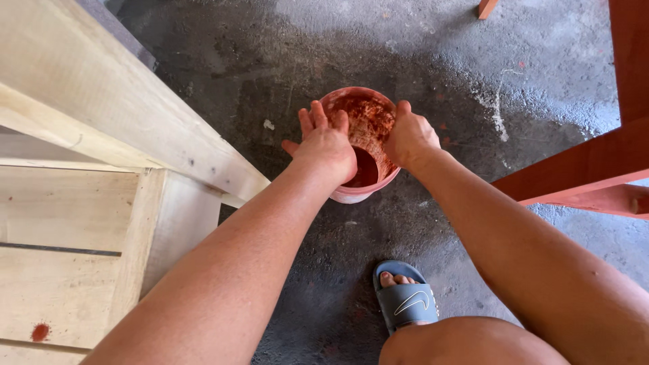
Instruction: The person applies reddish-brown stain to a wooden chair using a cloth. They wipe the backrest slats and frame, then dip the cloth into a bucket to reload stain, and continue applying it to the armrest and seat slats.
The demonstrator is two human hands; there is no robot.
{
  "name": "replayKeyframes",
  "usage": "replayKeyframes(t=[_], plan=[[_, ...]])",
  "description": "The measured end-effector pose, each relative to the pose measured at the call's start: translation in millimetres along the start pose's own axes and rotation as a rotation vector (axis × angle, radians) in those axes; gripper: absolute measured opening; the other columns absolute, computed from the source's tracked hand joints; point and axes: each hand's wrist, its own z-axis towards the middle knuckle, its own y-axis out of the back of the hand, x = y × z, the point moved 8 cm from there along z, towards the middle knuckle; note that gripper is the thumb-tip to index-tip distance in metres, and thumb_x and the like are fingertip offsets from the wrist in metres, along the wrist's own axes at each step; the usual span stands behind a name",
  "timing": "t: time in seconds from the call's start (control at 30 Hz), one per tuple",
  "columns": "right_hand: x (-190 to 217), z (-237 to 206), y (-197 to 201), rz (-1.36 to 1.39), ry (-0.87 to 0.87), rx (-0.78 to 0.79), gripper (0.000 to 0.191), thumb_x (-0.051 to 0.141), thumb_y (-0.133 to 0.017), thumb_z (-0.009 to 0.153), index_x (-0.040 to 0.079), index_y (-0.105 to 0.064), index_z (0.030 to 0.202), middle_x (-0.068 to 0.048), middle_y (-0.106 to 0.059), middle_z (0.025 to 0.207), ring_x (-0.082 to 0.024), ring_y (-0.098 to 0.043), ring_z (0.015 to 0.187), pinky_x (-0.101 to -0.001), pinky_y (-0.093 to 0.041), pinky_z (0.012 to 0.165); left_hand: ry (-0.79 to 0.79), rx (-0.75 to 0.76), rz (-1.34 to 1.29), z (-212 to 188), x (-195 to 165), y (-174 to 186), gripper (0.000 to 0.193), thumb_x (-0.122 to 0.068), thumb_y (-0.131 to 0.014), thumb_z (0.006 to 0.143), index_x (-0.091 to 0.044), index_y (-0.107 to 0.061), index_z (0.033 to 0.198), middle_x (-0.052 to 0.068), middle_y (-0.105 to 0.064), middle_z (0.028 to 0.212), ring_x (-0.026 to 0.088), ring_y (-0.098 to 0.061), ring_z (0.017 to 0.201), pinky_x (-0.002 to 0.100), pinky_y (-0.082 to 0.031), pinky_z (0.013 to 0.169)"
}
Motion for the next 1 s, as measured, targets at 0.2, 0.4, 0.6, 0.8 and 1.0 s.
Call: replayKeyframes(t=[0.2,0.4,0.6,0.8,1.0], plan=[[-7.1,1.1,-5.5,-0.089,0.005,0.052,0.082,0.016,-0.072,0.088,0.009,-0.025,0.154,-0.027,-0.062,0.128,-0.044,-0.064,0.118,-0.0483,-0.056,0.096,0.028,0.054,-0.031,-6.7,0.0,-7.3,0.102,-0.006,-0.066,0.088,-0.035,-0.007,0.165,0.012,0.023,0.172,0.034,0.010,0.159,0.071,-0.019,0.120],[6.2,-15.8,0.3,-0.390,0.113,0.103,0.088,0.032,-0.077,0.085,0.029,-0.028,0.159,-0.015,-0.052,0.146,-0.035,-0.060,0.126,-0.0462,-0.055,0.099,0.013,0.065,-0.058,-22.9,-0.1,3.6,0.099,-0.007,-0.065,0.090,-0.037,-0.008,0.166,0.012,0.023,0.171,0.037,0.010,0.159,0.075,-0.022,0.117],[59.4,-58.9,26.6,-0.544,0.335,0.211,0.056,0.053,-0.076,0.082,0.033,-0.066,0.133,-0.004,-0.071,0.129,-0.026,-0.067,0.121,-0.0428,-0.055,0.100,-0.035,0.001,-0.080,-45.4,1.0,23.2,0.105,-0.047,-0.074,0.087,-0.031,-0.007,0.166,0.012,0.017,0.173,0.043,0.006,0.158,0.075,-0.030,0.113],[121.1,-125.1,73.3,-0.564,0.497,0.147,0.035,0.039,-0.073,0.081,0.025,-0.075,0.113,-0.010,-0.076,0.108,-0.034,-0.071,0.105,-0.0446,-0.059,0.089,-0.328,-0.204,0.226,-86.2,20.3,55.6,0.081,-0.041,-0.067,0.090,-0.015,-0.032,0.159,0.021,-0.028,0.164,0.043,-0.009,0.156,0.060,-0.010,0.126],[184.2,-196.6,100.3,-0.644,0.644,0.123,0.023,0.021,-0.069,0.081,0.011,-0.082,0.096,-0.015,-0.077,0.094,-0.034,-0.075,0.095,-0.0441,-0.061,0.081,-0.492,-0.208,0.161,-184.4,65.2,95.4,0.041,-0.023,-0.055,0.096,-0.011,-0.066,0.133,0.017,-0.067,0.141,0.028,-0.058,0.137,0.041,-0.029,0.126]])
